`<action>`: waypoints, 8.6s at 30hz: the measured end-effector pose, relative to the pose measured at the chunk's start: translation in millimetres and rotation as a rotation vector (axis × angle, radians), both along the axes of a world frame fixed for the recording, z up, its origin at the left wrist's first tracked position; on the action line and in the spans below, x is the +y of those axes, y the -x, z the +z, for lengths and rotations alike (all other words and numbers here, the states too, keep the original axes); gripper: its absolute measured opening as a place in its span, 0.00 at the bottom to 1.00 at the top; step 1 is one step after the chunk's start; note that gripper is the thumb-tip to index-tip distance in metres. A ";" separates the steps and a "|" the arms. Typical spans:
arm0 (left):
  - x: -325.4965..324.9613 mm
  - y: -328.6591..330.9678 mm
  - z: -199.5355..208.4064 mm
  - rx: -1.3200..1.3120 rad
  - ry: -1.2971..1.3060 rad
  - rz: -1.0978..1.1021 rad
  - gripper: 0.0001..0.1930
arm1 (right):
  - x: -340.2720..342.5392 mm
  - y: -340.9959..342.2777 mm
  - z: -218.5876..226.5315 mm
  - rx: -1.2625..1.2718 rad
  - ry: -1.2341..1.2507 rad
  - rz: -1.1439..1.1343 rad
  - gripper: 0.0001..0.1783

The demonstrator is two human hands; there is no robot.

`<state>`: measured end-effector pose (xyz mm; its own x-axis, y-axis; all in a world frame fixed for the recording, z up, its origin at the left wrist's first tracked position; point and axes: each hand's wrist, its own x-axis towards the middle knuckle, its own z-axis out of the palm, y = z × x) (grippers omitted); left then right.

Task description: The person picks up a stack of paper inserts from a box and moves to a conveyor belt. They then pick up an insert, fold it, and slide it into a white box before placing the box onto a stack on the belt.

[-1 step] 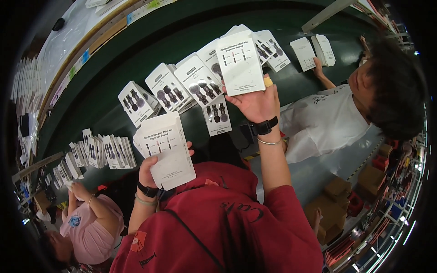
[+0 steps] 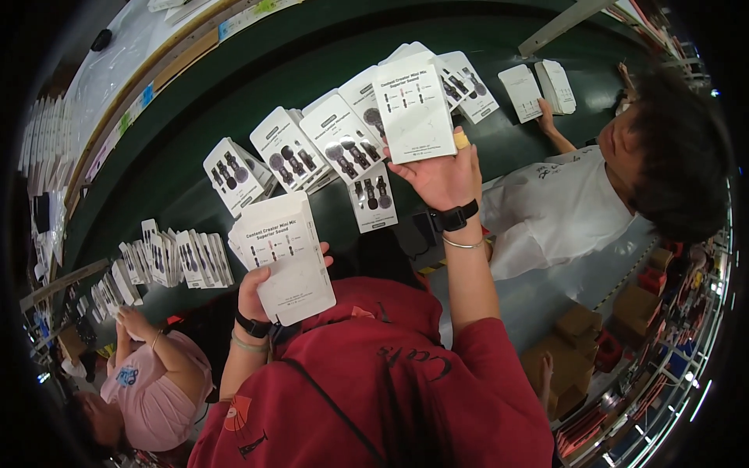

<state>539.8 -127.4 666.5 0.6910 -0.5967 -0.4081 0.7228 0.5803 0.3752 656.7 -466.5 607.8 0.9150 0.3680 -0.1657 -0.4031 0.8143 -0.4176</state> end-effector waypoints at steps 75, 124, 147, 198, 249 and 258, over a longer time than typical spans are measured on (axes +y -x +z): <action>99.1 33.4 -23.9 -0.034 -0.112 0.206 0.48 | 46.2 173.9 -99.0 0.263 -0.241 -0.164 0.42; 123.5 60.7 -25.5 -0.042 -0.045 0.283 0.48 | 89.2 186.7 -137.6 0.354 -0.088 0.231 0.39; 164.1 81.6 -25.8 -0.034 0.120 0.343 0.43 | 161.7 166.0 -74.0 0.418 0.069 0.342 0.40; 136.4 71.2 -13.0 -0.081 -0.001 0.133 0.48 | 110.8 240.1 -95.6 0.481 0.013 -0.044 0.39; 166.3 91.9 -22.6 -0.062 0.029 0.237 0.48 | 138.6 222.7 -100.5 0.398 -0.023 0.067 0.41; 164.1 90.4 -21.8 -0.052 0.050 0.213 0.49 | 134.2 215.0 -94.9 0.358 0.011 0.025 0.41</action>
<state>449.4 36.8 644.7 0.8228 -0.4541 -0.3418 0.5625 0.7364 0.3759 441.7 -332.3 512.9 0.7889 0.3859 -0.4782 -0.5452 0.7987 -0.2549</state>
